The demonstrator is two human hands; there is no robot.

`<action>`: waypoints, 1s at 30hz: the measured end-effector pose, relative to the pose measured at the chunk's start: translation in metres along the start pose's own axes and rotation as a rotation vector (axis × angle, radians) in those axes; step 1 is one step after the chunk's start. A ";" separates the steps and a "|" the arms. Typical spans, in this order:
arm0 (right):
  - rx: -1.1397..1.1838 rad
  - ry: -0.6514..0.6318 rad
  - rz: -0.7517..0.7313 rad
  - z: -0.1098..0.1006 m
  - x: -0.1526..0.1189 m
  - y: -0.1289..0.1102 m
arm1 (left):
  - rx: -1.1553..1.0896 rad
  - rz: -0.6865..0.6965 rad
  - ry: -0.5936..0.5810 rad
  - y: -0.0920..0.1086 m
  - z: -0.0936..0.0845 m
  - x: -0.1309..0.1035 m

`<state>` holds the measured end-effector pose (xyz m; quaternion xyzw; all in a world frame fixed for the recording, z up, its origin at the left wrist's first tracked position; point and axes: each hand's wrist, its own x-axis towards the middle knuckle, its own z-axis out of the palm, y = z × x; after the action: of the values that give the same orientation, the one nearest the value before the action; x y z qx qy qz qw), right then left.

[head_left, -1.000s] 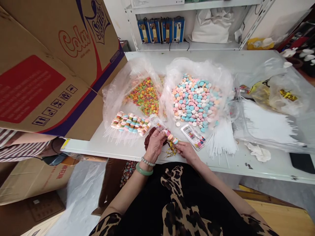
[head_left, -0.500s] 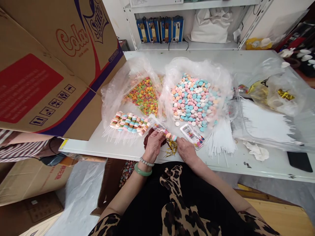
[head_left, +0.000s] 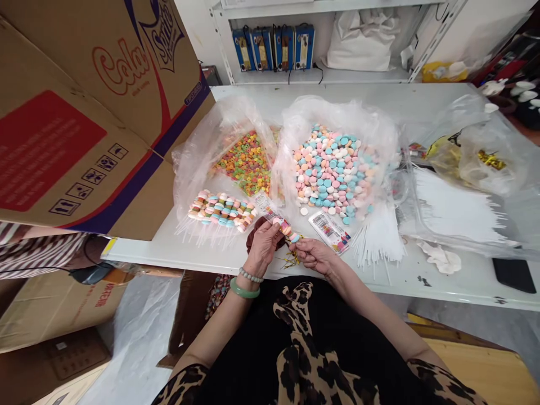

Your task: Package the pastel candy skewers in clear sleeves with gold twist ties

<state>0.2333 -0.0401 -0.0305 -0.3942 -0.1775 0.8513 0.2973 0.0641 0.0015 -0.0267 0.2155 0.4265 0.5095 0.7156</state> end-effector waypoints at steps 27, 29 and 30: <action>-1.974 0.786 -0.639 0.015 0.005 0.010 | 0.192 -0.052 0.271 0.001 -0.003 -0.003; -1.955 0.764 -0.637 0.016 0.006 0.011 | 0.149 -0.041 0.222 -0.001 0.001 -0.005; -1.933 0.748 -0.632 0.017 0.007 0.011 | 0.128 -0.038 0.206 -0.002 0.002 -0.005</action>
<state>0.2124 -0.0451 -0.0299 -0.6329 -0.7650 0.0617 0.1021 0.0666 -0.0040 -0.0248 0.1991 0.5333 0.4871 0.6623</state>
